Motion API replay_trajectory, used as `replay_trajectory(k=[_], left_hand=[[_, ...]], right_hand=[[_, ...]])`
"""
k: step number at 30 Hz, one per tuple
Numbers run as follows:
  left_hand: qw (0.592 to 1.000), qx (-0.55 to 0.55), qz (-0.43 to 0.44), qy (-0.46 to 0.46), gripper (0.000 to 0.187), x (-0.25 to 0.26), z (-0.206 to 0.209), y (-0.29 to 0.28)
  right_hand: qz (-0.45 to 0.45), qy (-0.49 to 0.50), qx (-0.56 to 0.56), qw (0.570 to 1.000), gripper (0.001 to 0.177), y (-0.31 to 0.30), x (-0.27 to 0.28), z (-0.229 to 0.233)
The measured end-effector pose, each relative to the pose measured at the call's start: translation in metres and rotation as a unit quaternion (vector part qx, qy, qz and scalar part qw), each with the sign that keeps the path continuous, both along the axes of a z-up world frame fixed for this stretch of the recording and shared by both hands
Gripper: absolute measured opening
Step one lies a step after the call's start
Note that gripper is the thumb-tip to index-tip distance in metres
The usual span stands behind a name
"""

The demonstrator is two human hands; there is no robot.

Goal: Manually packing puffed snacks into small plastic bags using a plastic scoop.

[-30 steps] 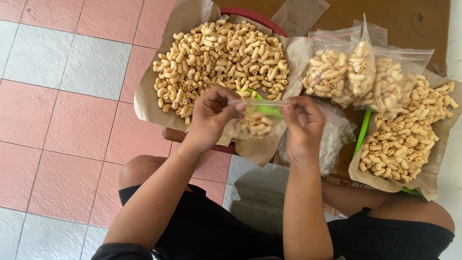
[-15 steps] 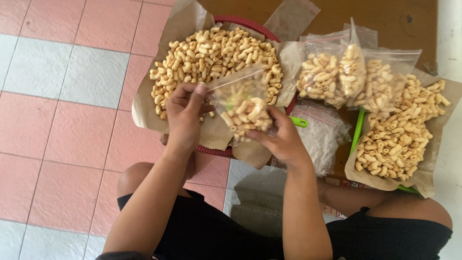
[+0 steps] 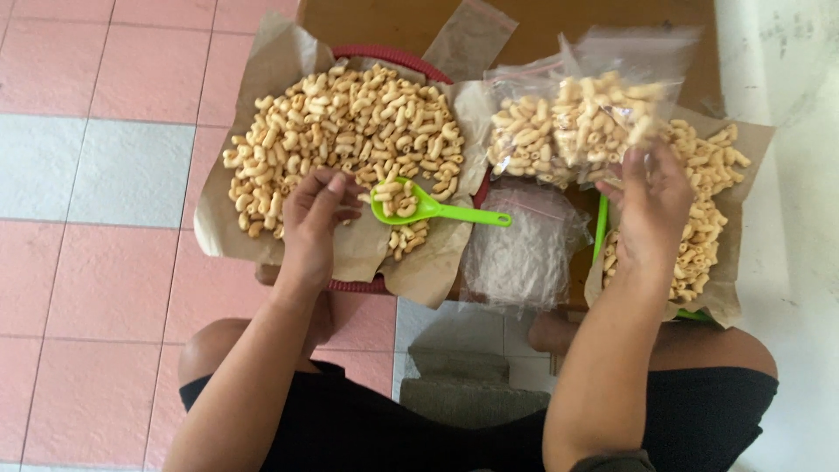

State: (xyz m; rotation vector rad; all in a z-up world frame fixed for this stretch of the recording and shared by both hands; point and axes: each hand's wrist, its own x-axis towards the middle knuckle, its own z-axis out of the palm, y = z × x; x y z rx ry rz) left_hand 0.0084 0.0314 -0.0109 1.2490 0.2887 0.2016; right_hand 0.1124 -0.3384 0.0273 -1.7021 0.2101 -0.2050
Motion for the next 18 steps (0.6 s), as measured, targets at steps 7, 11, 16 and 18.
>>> replay_trajectory(k=[7,11,16,18], left_hand=[[0.994,0.086,-0.063,-0.025,0.015,0.002,-0.033,-0.022],[0.938,0.321,-0.106,-0.074,0.012,0.003,-0.026,-0.038],[0.861,0.463,-0.151,-0.147,0.013,0.001,-0.023,-0.05],[0.855,0.456,-0.19,-0.158,0.009,0.0,-0.008,-0.052]], right_hand=[[-0.112,0.005,-0.118,0.987,0.027,-0.005,-0.057,-0.051],[0.074,0.061,-0.268,0.959,0.046,0.036,-0.074,-0.06],[0.087,0.0,-0.419,0.904,0.062,0.043,-0.064,-0.117],[0.076,-0.022,-0.404,0.911,0.026,0.037,-0.061,-0.13]])
